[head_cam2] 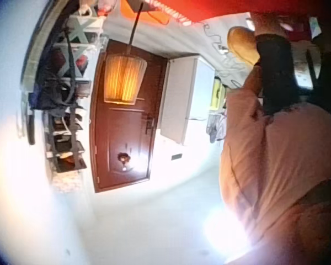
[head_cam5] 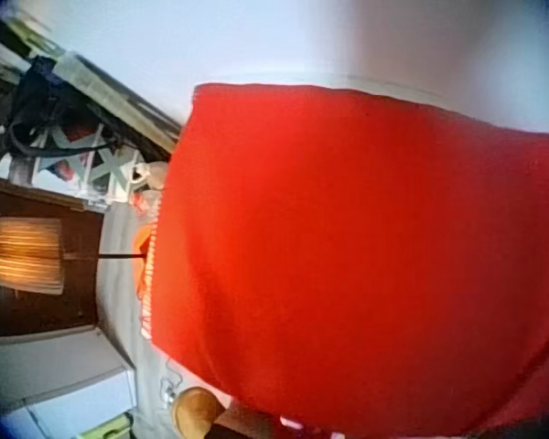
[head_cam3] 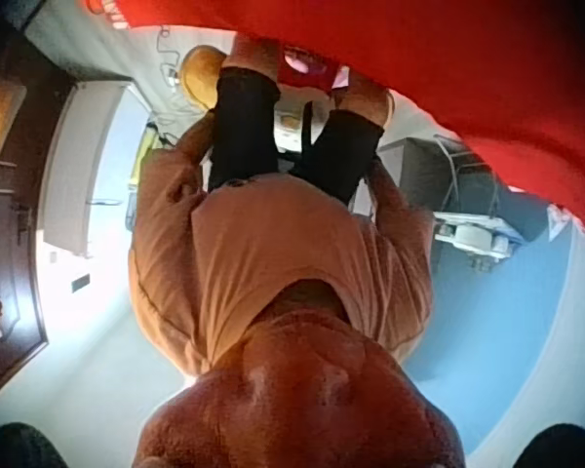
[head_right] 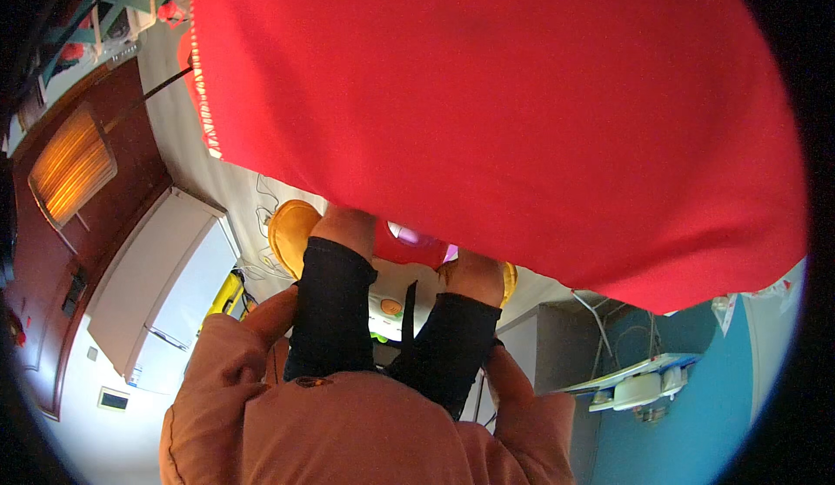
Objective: Folding a red scarf on a white desk.
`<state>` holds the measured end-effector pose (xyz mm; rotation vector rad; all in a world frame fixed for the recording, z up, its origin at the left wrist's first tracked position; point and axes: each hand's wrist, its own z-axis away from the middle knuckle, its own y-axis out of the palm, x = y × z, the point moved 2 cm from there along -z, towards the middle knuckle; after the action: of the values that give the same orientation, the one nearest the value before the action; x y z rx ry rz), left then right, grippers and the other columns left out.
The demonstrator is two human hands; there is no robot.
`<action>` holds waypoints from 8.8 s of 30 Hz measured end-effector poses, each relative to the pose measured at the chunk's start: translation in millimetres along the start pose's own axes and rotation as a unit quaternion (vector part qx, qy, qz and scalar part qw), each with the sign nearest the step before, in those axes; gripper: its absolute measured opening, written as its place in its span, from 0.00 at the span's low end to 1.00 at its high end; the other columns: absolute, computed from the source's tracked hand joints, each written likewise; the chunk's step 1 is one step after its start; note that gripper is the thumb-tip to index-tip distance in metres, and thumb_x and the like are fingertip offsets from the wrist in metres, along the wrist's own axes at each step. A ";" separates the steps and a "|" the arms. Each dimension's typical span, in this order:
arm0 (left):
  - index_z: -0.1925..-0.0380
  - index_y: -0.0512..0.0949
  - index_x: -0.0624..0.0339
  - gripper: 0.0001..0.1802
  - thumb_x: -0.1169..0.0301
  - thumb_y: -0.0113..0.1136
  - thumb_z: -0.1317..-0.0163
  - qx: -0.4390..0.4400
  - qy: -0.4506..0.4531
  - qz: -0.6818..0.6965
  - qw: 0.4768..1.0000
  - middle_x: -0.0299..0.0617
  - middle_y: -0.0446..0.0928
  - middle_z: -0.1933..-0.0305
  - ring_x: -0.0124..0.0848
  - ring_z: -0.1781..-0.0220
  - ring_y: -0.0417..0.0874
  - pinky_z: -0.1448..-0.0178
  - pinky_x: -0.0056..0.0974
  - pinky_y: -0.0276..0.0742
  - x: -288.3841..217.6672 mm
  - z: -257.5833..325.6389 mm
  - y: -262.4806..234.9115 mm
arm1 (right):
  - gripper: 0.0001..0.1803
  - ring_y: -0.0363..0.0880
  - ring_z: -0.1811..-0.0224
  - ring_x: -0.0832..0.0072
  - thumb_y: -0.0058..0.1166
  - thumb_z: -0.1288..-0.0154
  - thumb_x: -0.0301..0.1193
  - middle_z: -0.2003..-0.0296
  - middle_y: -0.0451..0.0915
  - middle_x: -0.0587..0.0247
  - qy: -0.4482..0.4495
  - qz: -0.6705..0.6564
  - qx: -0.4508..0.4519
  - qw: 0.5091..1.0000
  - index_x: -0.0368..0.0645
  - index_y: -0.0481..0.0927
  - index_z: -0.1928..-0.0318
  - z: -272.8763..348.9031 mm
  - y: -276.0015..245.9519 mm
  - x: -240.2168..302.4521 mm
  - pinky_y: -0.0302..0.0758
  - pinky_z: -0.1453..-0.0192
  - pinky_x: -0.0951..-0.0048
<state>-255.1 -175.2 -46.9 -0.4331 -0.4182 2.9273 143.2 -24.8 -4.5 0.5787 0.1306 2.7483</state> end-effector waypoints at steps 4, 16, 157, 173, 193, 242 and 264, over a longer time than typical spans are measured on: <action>0.40 0.63 0.60 0.29 0.68 0.54 0.43 0.020 -0.010 0.009 1.000 0.49 0.60 0.38 0.46 0.39 0.64 0.38 0.46 0.62 4.9 -0.9 0.1 | 0.26 0.73 0.47 0.58 0.53 0.43 0.29 0.49 0.74 0.51 0.013 -0.051 -0.031 0.998 0.42 0.68 0.42 -3.4 -1.4 -20.2 0.70 0.44 0.67; 0.43 0.65 0.61 0.27 0.68 0.55 0.43 0.012 -0.087 0.084 0.993 0.50 0.63 0.42 0.45 0.42 0.67 0.40 0.45 0.65 37.9 -32.1 35.1 | 0.26 0.73 0.46 0.58 0.53 0.43 0.29 0.48 0.73 0.51 0.012 -0.118 -0.118 0.986 0.42 0.68 0.42 -50.3 13.0 -91.4 0.69 0.43 0.67; 0.50 0.72 0.62 0.25 0.70 0.64 0.50 -0.523 0.137 0.744 0.394 0.39 0.72 0.47 0.34 0.45 0.71 0.37 0.40 0.62 163.3 -74.8 -138.6 | 0.10 0.78 0.68 0.76 0.52 0.48 0.27 0.68 0.80 0.65 -0.259 -0.456 -0.662 0.536 0.41 0.79 0.64 67.0 -255.0 -185.6 0.73 0.60 0.74; 0.50 0.71 0.69 0.23 0.61 0.51 0.37 -0.517 0.096 0.774 0.353 0.46 0.75 0.53 0.37 0.53 0.77 0.46 0.42 0.73 146.3 5.8 -151.3 | 0.08 0.71 0.79 0.83 0.53 0.45 0.23 0.74 0.76 0.72 -0.306 -0.394 -0.678 0.539 0.45 0.73 0.63 165.5 -238.7 -132.9 0.68 0.76 0.81; 0.48 0.67 0.63 0.21 0.73 0.56 0.42 -0.797 0.041 0.406 0.446 0.42 0.73 0.55 0.29 0.57 0.73 0.58 0.32 0.73 85.8 117.8 -129.6 | 0.21 0.80 0.73 0.77 0.51 0.41 0.24 0.64 0.80 0.64 -0.365 -0.420 -0.658 0.508 0.39 0.70 0.46 213.2 -196.5 -116.9 0.77 0.82 0.78; 0.49 0.71 0.52 0.24 0.55 0.58 0.45 -0.262 0.378 0.886 0.052 0.44 0.75 0.49 0.41 0.49 0.76 0.45 0.50 0.73 -12.0 -214.8 -203.2 | 0.14 0.79 0.70 0.80 0.52 0.39 0.25 0.65 0.79 0.68 -0.332 -0.365 -0.666 0.560 0.43 0.74 0.52 266.0 -216.6 -94.2 0.78 0.74 0.80; 0.52 0.74 0.63 0.25 0.58 0.46 0.44 -0.512 0.263 0.818 -0.008 0.49 0.73 0.46 0.45 0.42 0.71 0.38 0.53 0.64 119.6 16.3 -159.1 | 0.14 0.80 0.69 0.78 0.49 0.38 0.24 0.63 0.80 0.68 -0.365 -0.422 -0.650 0.516 0.42 0.73 0.51 220.2 -221.0 -159.9 0.78 0.72 0.78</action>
<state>-355.9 -5.6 -16.3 0.8653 0.7641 0.1163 436.6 134.5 102.2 0.7541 -1.3181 0.8750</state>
